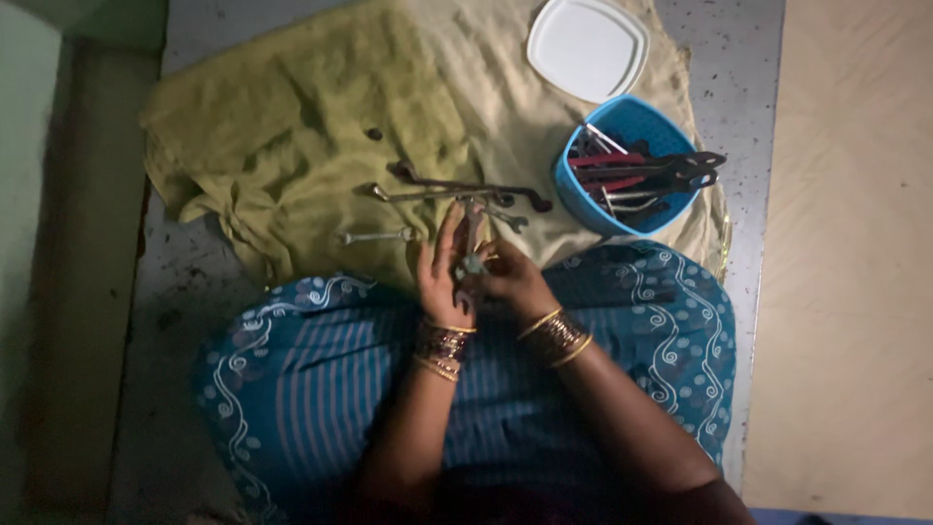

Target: The person wipes metal wrenches with a cloth, handling them individually and placing them into a blue plastic container.

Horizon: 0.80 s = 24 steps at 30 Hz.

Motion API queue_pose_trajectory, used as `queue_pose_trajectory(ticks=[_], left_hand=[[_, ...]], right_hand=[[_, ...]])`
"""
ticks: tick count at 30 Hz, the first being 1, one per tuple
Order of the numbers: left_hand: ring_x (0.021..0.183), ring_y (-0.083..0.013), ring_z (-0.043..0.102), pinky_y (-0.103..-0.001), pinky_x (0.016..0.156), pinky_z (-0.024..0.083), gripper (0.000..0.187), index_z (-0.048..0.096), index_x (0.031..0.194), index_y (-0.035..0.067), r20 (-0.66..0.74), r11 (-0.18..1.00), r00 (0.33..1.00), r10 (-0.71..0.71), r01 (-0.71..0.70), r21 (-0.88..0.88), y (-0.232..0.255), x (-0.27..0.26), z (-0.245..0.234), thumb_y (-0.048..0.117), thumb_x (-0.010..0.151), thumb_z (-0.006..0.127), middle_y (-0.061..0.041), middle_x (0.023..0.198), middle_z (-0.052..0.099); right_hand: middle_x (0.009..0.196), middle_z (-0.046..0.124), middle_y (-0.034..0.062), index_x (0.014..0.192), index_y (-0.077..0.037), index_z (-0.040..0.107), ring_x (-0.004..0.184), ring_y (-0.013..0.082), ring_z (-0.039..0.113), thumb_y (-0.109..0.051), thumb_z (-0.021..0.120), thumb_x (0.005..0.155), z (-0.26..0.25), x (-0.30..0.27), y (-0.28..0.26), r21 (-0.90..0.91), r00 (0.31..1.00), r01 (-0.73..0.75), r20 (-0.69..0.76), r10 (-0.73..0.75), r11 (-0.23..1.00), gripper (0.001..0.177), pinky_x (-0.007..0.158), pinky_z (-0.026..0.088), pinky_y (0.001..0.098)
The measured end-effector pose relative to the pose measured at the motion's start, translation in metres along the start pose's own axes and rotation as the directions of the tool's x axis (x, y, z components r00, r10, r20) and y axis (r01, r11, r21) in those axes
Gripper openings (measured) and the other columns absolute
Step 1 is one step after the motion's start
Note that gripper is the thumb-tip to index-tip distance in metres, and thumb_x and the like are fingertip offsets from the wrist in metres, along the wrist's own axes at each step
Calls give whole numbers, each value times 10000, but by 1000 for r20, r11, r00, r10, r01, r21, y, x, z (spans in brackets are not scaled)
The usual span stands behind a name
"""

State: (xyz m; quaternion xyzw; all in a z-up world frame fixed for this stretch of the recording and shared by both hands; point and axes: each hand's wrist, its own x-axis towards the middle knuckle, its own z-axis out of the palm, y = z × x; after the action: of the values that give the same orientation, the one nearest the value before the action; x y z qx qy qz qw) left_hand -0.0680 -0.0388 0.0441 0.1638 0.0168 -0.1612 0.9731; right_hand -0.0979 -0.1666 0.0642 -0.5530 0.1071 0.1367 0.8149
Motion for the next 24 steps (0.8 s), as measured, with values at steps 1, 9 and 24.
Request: queue_pose_trajectory(ticks=[1, 9, 24], left_hand=[[1477, -308, 403, -446, 1200, 330, 841, 236, 1637, 40, -25, 997, 1000, -5, 7, 76, -4, 1, -2, 592, 1021, 386, -179, 1665, 321], [1473, -274, 432, -408, 1248, 344, 971, 225, 1646, 13, 200, 974, 979, -25, -21, 227, -15, -6, 10, 688, 993, 471, -165, 1672, 346], [1345, -276, 510, -363, 1097, 474, 1131, 254, 1660, 61, 218, 951, 976, -31, -38, 306, -19, -1, -16, 437, 803, 890, -136, 1505, 504]], right_hand=[[997, 730, 106, 1137, -26, 577, 805, 179, 699, -46, 752, 820, 0, 0, 3, 88, 997, -62, -41, 66, 994, 363, 661, 552, 292], [1019, 692, 82, 1171, -30, 594, 844, 193, 698, -2, 686, 822, 3, -1, 1, 346, 993, 27, -114, 13, 938, 362, 709, 584, 302], [890, 694, 49, 999, -61, 630, 717, 151, 668, -16, 693, 883, -8, 4, -3, 290, 997, 83, -25, -79, 954, 140, 599, 516, 263]])
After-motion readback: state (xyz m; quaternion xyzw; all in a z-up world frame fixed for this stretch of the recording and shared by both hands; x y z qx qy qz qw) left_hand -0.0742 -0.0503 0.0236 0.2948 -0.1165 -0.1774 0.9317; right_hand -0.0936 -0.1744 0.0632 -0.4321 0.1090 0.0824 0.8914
